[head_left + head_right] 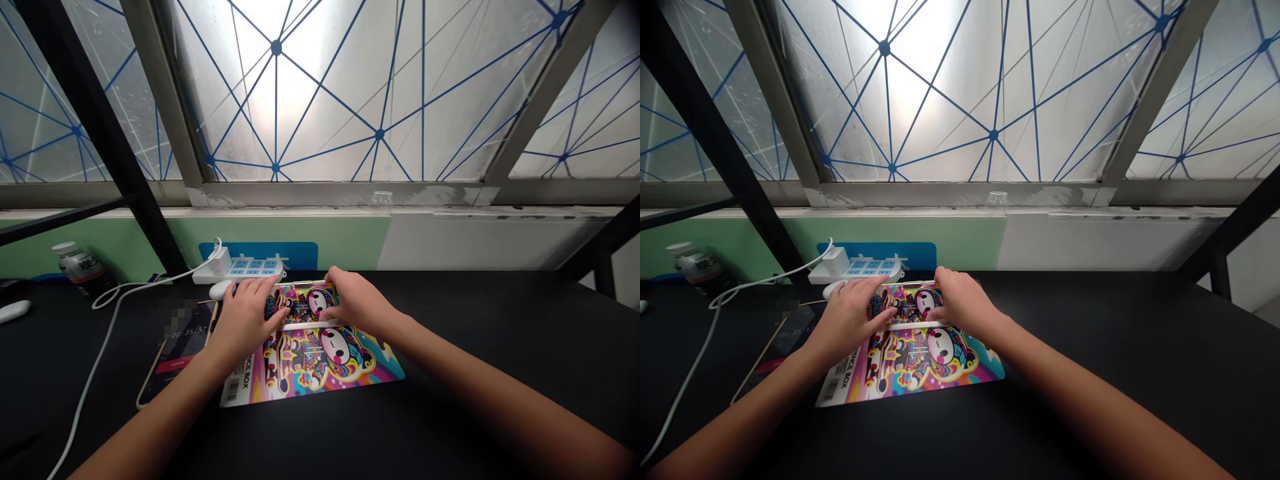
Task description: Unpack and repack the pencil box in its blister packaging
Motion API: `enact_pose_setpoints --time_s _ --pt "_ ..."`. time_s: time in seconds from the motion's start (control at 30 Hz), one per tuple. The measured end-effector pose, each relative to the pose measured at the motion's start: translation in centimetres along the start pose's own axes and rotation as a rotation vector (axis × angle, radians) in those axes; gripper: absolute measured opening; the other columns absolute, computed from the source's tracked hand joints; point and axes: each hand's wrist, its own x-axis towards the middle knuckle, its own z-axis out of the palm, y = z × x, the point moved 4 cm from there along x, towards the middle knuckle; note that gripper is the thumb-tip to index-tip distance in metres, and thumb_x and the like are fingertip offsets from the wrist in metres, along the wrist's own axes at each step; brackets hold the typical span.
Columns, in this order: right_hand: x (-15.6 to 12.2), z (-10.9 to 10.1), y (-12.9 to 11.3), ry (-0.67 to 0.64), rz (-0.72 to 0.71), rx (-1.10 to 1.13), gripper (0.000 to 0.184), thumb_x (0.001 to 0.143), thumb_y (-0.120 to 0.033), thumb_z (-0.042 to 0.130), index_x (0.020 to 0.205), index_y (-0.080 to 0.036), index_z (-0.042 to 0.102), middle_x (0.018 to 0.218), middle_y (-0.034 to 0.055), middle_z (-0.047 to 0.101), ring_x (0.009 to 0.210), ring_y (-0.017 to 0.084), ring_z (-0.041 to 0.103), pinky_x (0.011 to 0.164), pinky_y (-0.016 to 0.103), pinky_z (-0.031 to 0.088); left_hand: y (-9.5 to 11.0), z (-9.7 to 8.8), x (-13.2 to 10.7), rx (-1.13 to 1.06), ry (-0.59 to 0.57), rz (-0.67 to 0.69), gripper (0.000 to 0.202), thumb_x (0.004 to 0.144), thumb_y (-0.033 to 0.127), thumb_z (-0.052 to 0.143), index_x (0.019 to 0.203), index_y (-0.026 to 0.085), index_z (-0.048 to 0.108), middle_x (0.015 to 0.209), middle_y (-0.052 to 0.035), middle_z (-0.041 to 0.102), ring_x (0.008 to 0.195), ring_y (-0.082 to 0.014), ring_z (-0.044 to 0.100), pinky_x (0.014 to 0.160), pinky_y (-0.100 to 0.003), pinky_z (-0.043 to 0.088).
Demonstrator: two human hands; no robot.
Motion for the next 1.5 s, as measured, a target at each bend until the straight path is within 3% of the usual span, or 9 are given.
enact_pose_setpoints --time_s 0.2,0.37,0.53,0.67,0.77,0.9,1.1,1.37,1.5 --pt "-1.9 -2.2 -2.9 0.164 -0.188 -0.130 0.030 0.086 -0.014 0.068 0.114 -0.016 0.057 0.109 0.0115 0.064 0.097 0.027 0.057 0.083 0.041 0.047 1.2 -3.0 -0.1 0.050 0.121 0.150 0.029 0.082 0.033 0.077 0.105 0.019 0.067 0.105 -0.0087 0.068 0.100 -0.0314 0.060 0.087 -0.049 0.048" --pt "-8.0 -5.2 -4.8 0.382 -0.403 -0.258 0.029 0.093 -0.011 0.056 0.122 -0.009 0.058 0.103 0.0137 0.067 0.093 0.027 0.059 0.084 0.043 0.051 4.6 -6.0 -4.4 0.003 0.232 0.328 0.030 0.087 0.022 0.069 0.116 0.017 0.062 0.111 -0.0121 0.064 0.101 -0.0306 0.058 0.086 -0.047 0.050" --pt "-13.1 -4.6 -5.3 0.314 -0.503 -0.152 0.030 0.100 -0.011 0.043 0.124 -0.011 0.060 0.115 0.0109 0.072 0.113 0.025 0.062 0.101 0.042 0.049 5.7 -3.8 -11.2 -0.088 0.186 0.323 0.040 0.090 0.014 0.059 0.128 0.023 0.057 0.125 -0.0096 0.062 0.117 -0.0273 0.057 0.098 -0.039 0.050" --pt "-13.3 -3.1 -6.4 0.191 -0.526 -0.090 0.034 0.103 -0.014 0.035 0.125 -0.015 0.061 0.126 0.0091 0.070 0.119 0.025 0.063 0.101 0.039 0.052 4.4 -1.4 -14.1 -0.165 0.140 0.110 0.048 0.090 0.029 0.063 0.136 0.027 0.049 0.138 -0.0104 0.055 0.126 -0.0300 0.055 0.103 -0.042 0.050" --pt "-12.7 -2.5 -7.0 0.108 -0.495 -0.037 0.032 0.100 -0.017 0.042 0.127 -0.018 0.060 0.129 0.0118 0.068 0.121 0.028 0.062 0.100 0.044 0.052 3.4 -0.7 -14.7 -0.202 0.133 -0.095 0.062 0.090 0.042 0.063 0.145 0.030 0.037 0.149 -0.0114 0.046 0.134 -0.0339 0.049 0.107 -0.050 0.047" --pt "-12.4 -2.3 -6.2 -0.019 -0.415 0.065 0.033 0.098 -0.028 0.054 0.129 -0.019 0.057 0.130 0.0145 0.067 0.122 0.030 0.061 0.101 0.048 0.050 3.1 -0.2 -14.8 -0.203 0.051 -0.144 0.070 0.089 0.050 0.062 0.149 0.034 0.031 0.154 -0.0100 0.043 0.135 -0.0345 0.050 0.104 -0.052 0.050" --pt "-11.7 -2.4 -3.0 -0.171 -0.174 0.230 0.069 0.083 -0.055 0.072 0.136 -0.017 0.050 0.143 0.0187 0.054 0.134 0.032 0.048 0.109 0.050 0.041 2.2 0.0 -14.8 -0.249 0.020 -0.242 0.068 0.088 0.051 0.062 0.148 0.031 0.036 0.149 -0.0089 0.049 0.133 -0.0331 0.052 0.105 -0.049 0.049" --pt "-11.1 -2.4 -0.7 -0.174 -0.069 0.494 0.075 0.063 -0.061 0.085 0.124 -0.023 0.064 0.131 0.0131 0.065 0.125 0.033 0.055 0.106 0.047 0.042 2.6 -0.2 -14.5 -0.321 0.007 -0.331 0.079 0.084 0.055 0.064 0.152 0.032 0.031 0.134 -0.0105 0.057 0.125 -0.0348 0.055 0.104 -0.054 0.046" --pt "-10.6 -3.0 0.4 -0.220 0.108 0.741 0.057 0.070 -0.054 0.083 0.117 -0.026 0.068 0.120 0.0071 0.071 0.111 0.028 0.065 0.097 0.042 0.050 2.8 -0.2 -14.7 -0.343 0.021 -0.313 0.085 0.081 0.055 0.067 0.153 0.032 0.030 0.139 -0.0109 0.054 0.129 -0.0357 0.051 0.105 -0.053 0.045"
